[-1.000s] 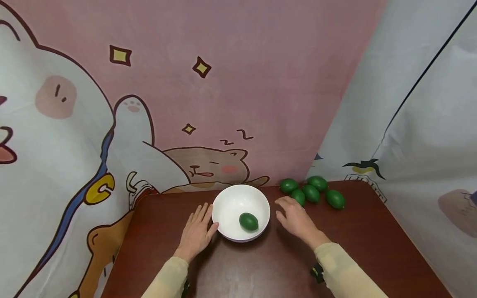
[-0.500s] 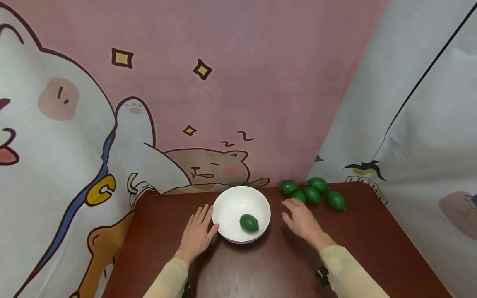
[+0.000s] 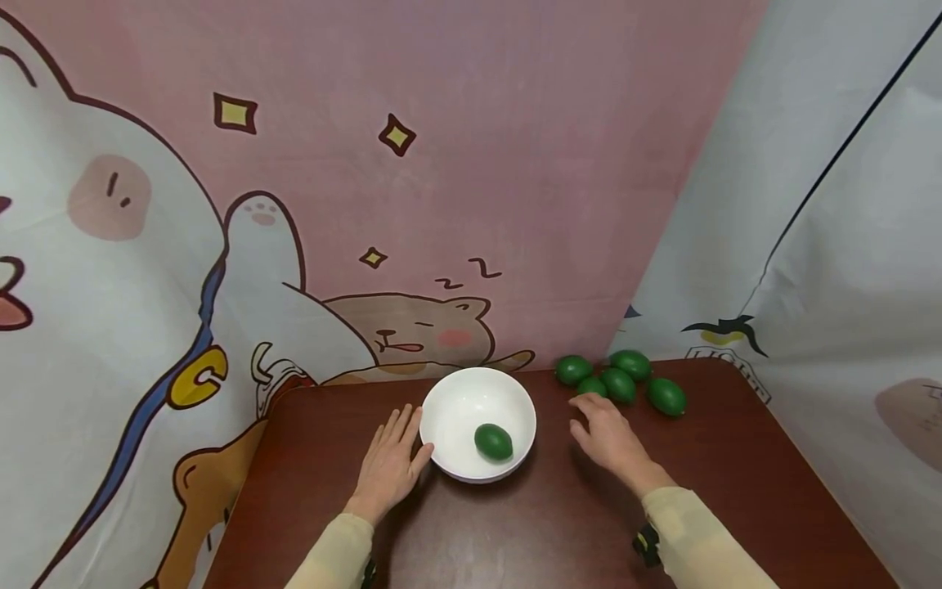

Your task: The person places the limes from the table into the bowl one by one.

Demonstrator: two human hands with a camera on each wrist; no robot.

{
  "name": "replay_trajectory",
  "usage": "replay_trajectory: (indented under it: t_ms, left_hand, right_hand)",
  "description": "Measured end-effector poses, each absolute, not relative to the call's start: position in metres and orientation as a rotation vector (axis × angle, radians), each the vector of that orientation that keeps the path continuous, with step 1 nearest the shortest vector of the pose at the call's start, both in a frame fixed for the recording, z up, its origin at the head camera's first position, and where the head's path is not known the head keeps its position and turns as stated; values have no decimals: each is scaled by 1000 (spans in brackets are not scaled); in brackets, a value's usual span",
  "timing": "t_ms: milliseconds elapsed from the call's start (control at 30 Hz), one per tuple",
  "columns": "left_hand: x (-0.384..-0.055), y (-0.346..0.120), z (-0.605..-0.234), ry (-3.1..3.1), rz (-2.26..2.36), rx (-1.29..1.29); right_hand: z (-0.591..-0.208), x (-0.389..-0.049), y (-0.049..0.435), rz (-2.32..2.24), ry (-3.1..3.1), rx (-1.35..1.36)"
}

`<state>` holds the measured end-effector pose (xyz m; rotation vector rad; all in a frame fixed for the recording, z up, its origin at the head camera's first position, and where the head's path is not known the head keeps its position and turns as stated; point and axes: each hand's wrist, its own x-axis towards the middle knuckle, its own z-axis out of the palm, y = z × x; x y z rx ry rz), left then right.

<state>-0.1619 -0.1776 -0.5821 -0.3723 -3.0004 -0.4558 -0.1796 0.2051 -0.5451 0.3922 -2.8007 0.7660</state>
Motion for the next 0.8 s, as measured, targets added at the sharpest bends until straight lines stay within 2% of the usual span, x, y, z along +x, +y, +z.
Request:
replay_trajectory:
  t_ms: [800]
  left_hand:
    - [-162, -178, -582, -2988, -476, -369]
  right_hand:
    - [-554, -194, 227, 738, -2862, 328]
